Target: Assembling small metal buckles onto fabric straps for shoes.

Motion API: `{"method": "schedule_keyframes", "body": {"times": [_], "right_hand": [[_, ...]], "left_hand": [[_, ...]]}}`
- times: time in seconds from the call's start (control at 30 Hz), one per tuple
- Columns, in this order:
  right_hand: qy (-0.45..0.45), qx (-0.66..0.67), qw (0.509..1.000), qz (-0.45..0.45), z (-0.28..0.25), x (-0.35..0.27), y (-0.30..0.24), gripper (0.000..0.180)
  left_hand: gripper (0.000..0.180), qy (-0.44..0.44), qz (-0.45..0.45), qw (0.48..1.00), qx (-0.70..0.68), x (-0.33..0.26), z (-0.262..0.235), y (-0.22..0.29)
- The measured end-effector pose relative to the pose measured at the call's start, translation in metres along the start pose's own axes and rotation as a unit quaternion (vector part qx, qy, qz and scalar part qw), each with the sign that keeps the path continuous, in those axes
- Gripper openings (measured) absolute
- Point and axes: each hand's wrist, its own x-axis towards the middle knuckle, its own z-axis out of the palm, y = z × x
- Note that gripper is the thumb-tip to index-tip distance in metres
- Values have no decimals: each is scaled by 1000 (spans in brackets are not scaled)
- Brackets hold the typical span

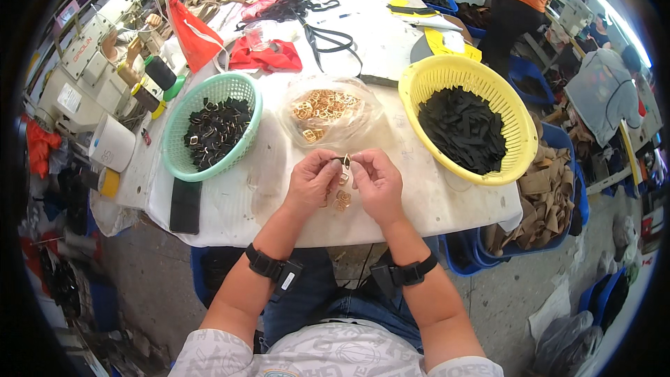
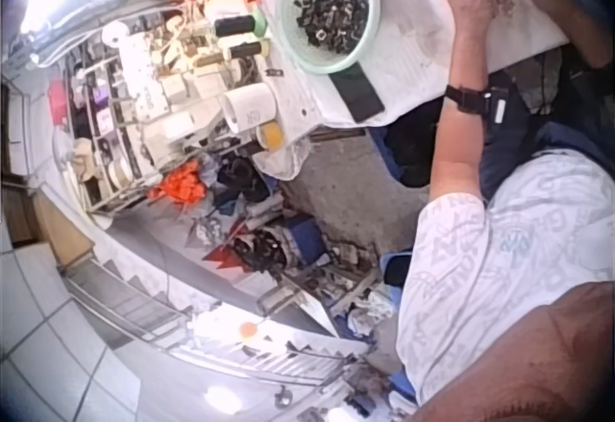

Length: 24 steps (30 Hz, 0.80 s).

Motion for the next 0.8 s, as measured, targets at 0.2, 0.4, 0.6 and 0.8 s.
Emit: {"method": "schedule_keyframes", "body": {"times": [0.2,0.4,0.6,0.8], "right_hand": [[-17,-39,999,-3,1,1,-2,7],[-18,-37,999,13,0,3,3,4],[-10,-135,990,-45,1,2,7,1],[17,-251,958,-139,4,1,4,3]], "left_hand": [[5,-1,6,1000,9,-1,0,-1],[7,-17,13,999,35,-1,0,0],[9,-16,23,999,39,-1,3,-3],[6,-1,56,994,98,-5,3,-4]]}}
